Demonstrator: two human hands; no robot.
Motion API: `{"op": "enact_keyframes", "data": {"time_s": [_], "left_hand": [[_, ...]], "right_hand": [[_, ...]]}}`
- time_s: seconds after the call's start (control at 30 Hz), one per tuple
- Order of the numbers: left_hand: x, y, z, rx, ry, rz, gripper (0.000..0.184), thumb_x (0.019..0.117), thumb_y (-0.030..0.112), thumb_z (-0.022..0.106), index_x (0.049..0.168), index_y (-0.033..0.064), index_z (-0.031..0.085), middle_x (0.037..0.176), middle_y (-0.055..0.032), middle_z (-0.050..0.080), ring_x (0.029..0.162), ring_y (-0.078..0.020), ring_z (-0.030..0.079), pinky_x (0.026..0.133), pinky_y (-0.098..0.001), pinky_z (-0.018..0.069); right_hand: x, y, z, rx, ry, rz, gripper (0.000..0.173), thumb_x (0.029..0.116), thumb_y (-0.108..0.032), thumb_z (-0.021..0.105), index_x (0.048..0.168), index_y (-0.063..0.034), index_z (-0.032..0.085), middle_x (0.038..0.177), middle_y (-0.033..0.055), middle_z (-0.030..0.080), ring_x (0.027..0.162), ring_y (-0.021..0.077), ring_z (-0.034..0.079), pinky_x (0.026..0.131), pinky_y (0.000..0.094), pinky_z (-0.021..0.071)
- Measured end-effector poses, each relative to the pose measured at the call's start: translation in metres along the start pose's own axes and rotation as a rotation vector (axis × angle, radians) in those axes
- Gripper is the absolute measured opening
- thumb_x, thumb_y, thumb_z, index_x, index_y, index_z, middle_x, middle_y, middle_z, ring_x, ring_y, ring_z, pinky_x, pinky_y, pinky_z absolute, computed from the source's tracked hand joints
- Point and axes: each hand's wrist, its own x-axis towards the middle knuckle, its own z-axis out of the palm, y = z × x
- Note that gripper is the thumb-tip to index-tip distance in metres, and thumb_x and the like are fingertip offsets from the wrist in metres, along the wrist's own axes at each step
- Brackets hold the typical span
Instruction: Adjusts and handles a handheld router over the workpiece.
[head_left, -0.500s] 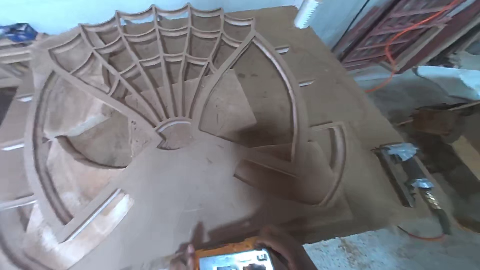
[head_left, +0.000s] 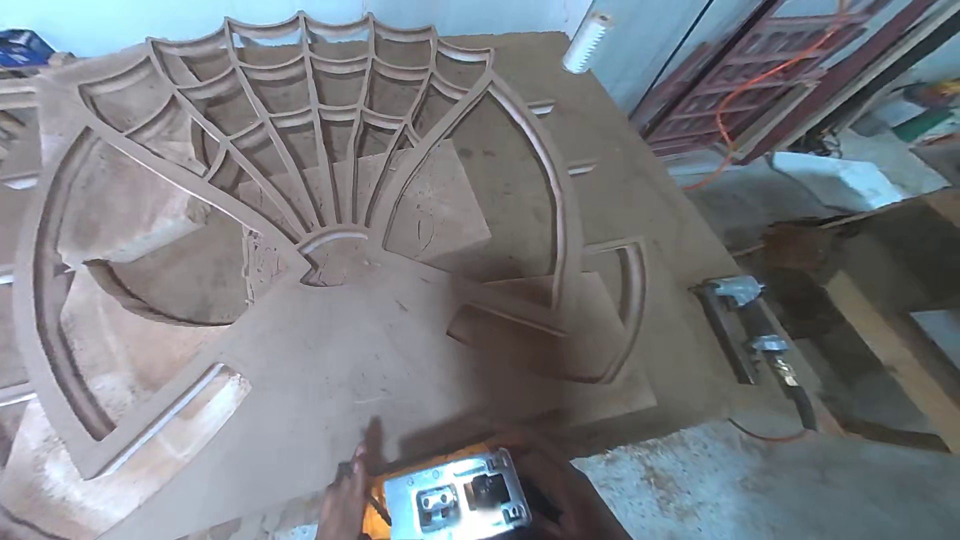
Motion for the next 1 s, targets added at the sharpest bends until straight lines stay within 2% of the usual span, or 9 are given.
{"op": "enact_keyframes", "data": {"time_s": [0.17, 0.27, 0.4, 0.5, 0.6, 0.7, 0.83, 0.9, 1.0], "left_hand": [[0.002, 0.005, -0.003, 0.001, -0.024, 0.012, 0.114, 0.0719, 0.049, 0.090, 0.159, 0.0017, 0.033, 0.140, -0.0262, 0.059, 0.110, -0.0344, 0.062, 0.097, -0.0480, 0.0500], [0.004, 0.003, -0.004, -0.030, -0.057, -0.028, 0.117, 0.0716, 0.049, 0.090, 0.160, 0.0012, 0.030, 0.135, -0.0270, 0.060, 0.112, -0.0347, 0.061, 0.099, -0.0485, 0.0499], [-0.006, -0.007, -0.010, -0.145, -0.109, -0.077, 0.120, 0.0734, 0.049, 0.089, 0.161, -0.0001, 0.024, 0.154, -0.0265, 0.045, 0.134, -0.0344, 0.053, 0.112, -0.0502, 0.0449], [-0.009, -0.007, -0.021, -0.286, -0.118, -0.060, 0.108, 0.0803, 0.041, 0.086, 0.160, -0.0025, 0.025, 0.157, -0.0263, 0.041, 0.141, -0.0331, 0.049, 0.116, -0.0503, 0.0436], [-0.002, -0.004, -0.037, -0.355, -0.087, -0.046, 0.076, 0.0963, 0.028, 0.062, 0.156, -0.0063, 0.030, 0.152, -0.0278, 0.046, 0.138, -0.0346, 0.051, 0.115, -0.0536, 0.0437], [0.012, -0.005, -0.055, -0.322, 0.054, 0.008, 0.046, 0.1085, 0.022, 0.038, 0.147, -0.0015, 0.051, 0.137, -0.0215, 0.062, 0.126, -0.0298, 0.062, 0.109, -0.0508, 0.0504], [0.045, 0.030, -0.064, -0.385, 0.089, 0.110, 0.034, 0.1091, 0.017, 0.043, 0.131, 0.0178, 0.068, 0.117, -0.0038, 0.074, 0.110, -0.0186, 0.070, 0.096, -0.0388, 0.0588], [0.058, 0.051, -0.055, -0.431, 0.059, 0.144, 0.031, 0.1082, 0.016, 0.046, 0.127, 0.0200, 0.071, 0.110, -0.0011, 0.076, 0.104, -0.0171, 0.071, 0.092, -0.0373, 0.0591], [0.067, 0.068, -0.030, -0.512, -0.025, 0.157, 0.033, 0.1078, 0.012, 0.044, 0.126, 0.0155, 0.072, 0.116, -0.0036, 0.076, 0.110, -0.0194, 0.071, 0.099, -0.0403, 0.0586]], "right_hand": [[0.012, 0.001, -0.006, 0.023, -0.044, 0.163, 0.045, 0.0956, -0.032, 0.073, 0.135, -0.0128, 0.064, 0.139, 0.0039, 0.063, 0.127, 0.0152, 0.060, 0.109, 0.0390, 0.0531], [0.018, 0.000, -0.008, 0.014, -0.073, 0.176, 0.043, 0.0943, -0.032, 0.076, 0.131, -0.0129, 0.066, 0.136, 0.0034, 0.064, 0.128, 0.0150, 0.060, 0.110, 0.0390, 0.0515], [0.021, -0.002, 0.000, -0.041, -0.087, 0.131, 0.030, 0.0938, -0.032, 0.075, 0.118, -0.0135, 0.071, 0.133, 0.0054, 0.065, 0.129, 0.0178, 0.058, 0.110, 0.0415, 0.0507], [0.024, 0.001, 0.004, -0.077, -0.052, 0.104, 0.027, 0.0939, -0.034, 0.075, 0.115, -0.0166, 0.072, 0.132, 0.0035, 0.065, 0.126, 0.0167, 0.060, 0.105, 0.0406, 0.0541], [0.029, 0.004, 0.005, -0.051, -0.037, 0.080, 0.022, 0.0936, -0.030, 0.076, 0.109, -0.0146, 0.072, 0.132, 0.0045, 0.065, 0.127, 0.0171, 0.060, 0.105, 0.0400, 0.0550], [0.037, 0.001, 0.005, 0.013, -0.064, 0.065, 0.018, 0.0925, -0.024, 0.077, 0.105, -0.0113, 0.071, 0.133, 0.0056, 0.065, 0.125, 0.0174, 0.061, 0.104, 0.0387, 0.0557], [0.038, 0.003, 0.004, 0.161, -0.090, 0.086, 0.016, 0.0945, -0.021, 0.075, 0.103, -0.0085, 0.070, 0.134, 0.0070, 0.065, 0.123, 0.0196, 0.062, 0.103, 0.0411, 0.0557], [0.034, 0.005, 0.005, 0.205, -0.061, 0.087, 0.015, 0.0961, -0.021, 0.073, 0.103, -0.0078, 0.071, 0.131, 0.0082, 0.067, 0.121, 0.0207, 0.064, 0.102, 0.0425, 0.0567], [0.026, 0.001, 0.006, 0.169, -0.023, 0.109, 0.019, 0.0976, -0.021, 0.072, 0.111, -0.0082, 0.072, 0.128, 0.0076, 0.068, 0.121, 0.0189, 0.065, 0.103, 0.0397, 0.0562]]}}
